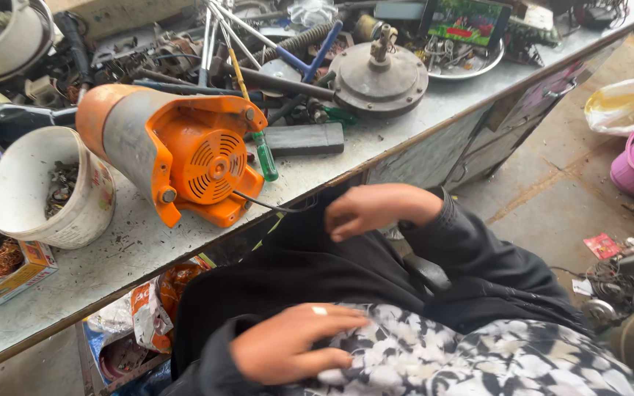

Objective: The person uses a screwdriver to work on the casing of an orange electrical device, likely a motor or pump. They repeatedly insert the tool into the device's housing and turn it while holding the object steady with their other hand.

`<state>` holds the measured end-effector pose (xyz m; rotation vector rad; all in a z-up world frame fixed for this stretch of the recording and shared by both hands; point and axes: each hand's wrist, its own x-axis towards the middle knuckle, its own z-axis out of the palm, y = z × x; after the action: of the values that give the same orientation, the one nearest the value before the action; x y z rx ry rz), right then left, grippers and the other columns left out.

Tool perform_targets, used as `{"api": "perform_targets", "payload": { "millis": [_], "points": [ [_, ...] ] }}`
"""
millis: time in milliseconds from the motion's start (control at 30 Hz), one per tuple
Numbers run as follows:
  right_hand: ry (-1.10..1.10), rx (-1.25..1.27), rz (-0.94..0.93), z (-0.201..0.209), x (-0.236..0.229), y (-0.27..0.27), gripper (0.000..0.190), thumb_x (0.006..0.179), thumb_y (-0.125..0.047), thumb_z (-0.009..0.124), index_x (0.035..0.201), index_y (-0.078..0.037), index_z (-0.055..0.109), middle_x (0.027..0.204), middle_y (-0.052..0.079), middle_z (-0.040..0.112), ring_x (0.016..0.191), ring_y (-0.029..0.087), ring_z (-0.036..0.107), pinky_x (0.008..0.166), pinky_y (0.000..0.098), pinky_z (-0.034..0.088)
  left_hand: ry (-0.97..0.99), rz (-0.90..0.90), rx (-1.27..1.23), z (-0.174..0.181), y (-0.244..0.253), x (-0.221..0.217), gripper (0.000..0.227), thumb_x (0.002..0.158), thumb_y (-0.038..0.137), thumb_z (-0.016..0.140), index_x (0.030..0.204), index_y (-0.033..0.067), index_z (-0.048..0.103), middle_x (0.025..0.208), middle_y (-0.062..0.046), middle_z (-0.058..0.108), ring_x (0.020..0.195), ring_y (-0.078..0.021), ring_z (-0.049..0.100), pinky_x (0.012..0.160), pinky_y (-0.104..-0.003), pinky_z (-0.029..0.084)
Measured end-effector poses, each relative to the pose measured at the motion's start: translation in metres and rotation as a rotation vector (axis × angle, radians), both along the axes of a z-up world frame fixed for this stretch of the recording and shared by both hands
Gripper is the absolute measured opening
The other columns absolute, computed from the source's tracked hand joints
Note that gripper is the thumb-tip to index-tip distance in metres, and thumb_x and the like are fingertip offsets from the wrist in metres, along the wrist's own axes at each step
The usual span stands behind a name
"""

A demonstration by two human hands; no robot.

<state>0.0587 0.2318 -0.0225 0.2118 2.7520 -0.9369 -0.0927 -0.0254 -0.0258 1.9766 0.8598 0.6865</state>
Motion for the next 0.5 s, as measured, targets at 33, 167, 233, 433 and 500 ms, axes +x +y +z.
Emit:
{"api": "perform_targets", "payload": {
  "millis": [33, 167, 233, 433, 500],
  "points": [
    [-0.065, 0.091, -0.088, -0.023, 0.007, 0.006, 0.04, 0.09, -0.04, 0.072, 0.118, -0.011, 0.069, 0.109, 0.009, 0.076, 0.101, 0.029, 0.073, 0.085, 0.0393, 0.056, 0.019, 0.067, -0.03, 0.0, -0.007, -0.01, 0.052, 0.099, 0.028, 0.068, 0.14, -0.0014, 0.059, 0.143, -0.022, 0.064, 0.134, -0.0351, 0.059, 0.111, -0.043, 0.044],
    [-0.014, 0.268, -0.333, -0.099, 0.03, 0.023, 0.061, 0.085, -0.035, 0.076, 0.136, -0.01, 0.055, 0.126, 0.018, 0.066, 0.118, 0.037, 0.062, 0.096, 0.0455, 0.051, 0.067, 0.219, -0.106, -0.006, -0.015, -0.036, 0.052, 0.095, 0.027, 0.068, 0.139, 0.001, 0.06, 0.138, -0.018, 0.065, 0.13, -0.0325, 0.062, 0.109, -0.041, 0.046],
    [0.115, 0.239, -0.39, -0.134, 0.031, 0.026, 0.068, 0.086, -0.029, 0.074, 0.145, -0.011, 0.047, 0.134, 0.02, 0.06, 0.122, 0.04, 0.059, 0.099, 0.0464, 0.049, 0.079, 0.304, -0.076, -0.012, -0.017, -0.042, 0.05, 0.095, 0.028, 0.069, 0.138, 0.0025, 0.061, 0.138, -0.017, 0.066, 0.13, -0.0314, 0.063, 0.109, -0.04, 0.047],
    [0.326, 0.263, -0.391, -0.201, 0.018, 0.029, 0.06, 0.094, -0.018, 0.065, 0.15, -0.015, 0.043, 0.15, 0.023, 0.048, 0.128, 0.047, 0.053, 0.102, 0.0487, 0.047, 0.131, 0.407, -0.193, -0.021, -0.018, -0.043, 0.052, 0.094, 0.029, 0.068, 0.14, 0.0083, 0.059, 0.141, -0.013, 0.063, 0.13, -0.0283, 0.059, 0.106, -0.039, 0.047],
    [0.361, 0.28, -0.405, -0.204, 0.018, 0.031, 0.046, 0.1, -0.021, 0.063, 0.143, -0.016, 0.048, 0.152, 0.021, 0.05, 0.131, 0.044, 0.055, 0.106, 0.0473, 0.048, 0.132, 0.412, -0.198, -0.021, -0.016, -0.042, 0.052, 0.093, 0.029, 0.068, 0.14, 0.0091, 0.06, 0.14, -0.012, 0.064, 0.13, -0.0276, 0.06, 0.105, -0.039, 0.047]
  ]
}}
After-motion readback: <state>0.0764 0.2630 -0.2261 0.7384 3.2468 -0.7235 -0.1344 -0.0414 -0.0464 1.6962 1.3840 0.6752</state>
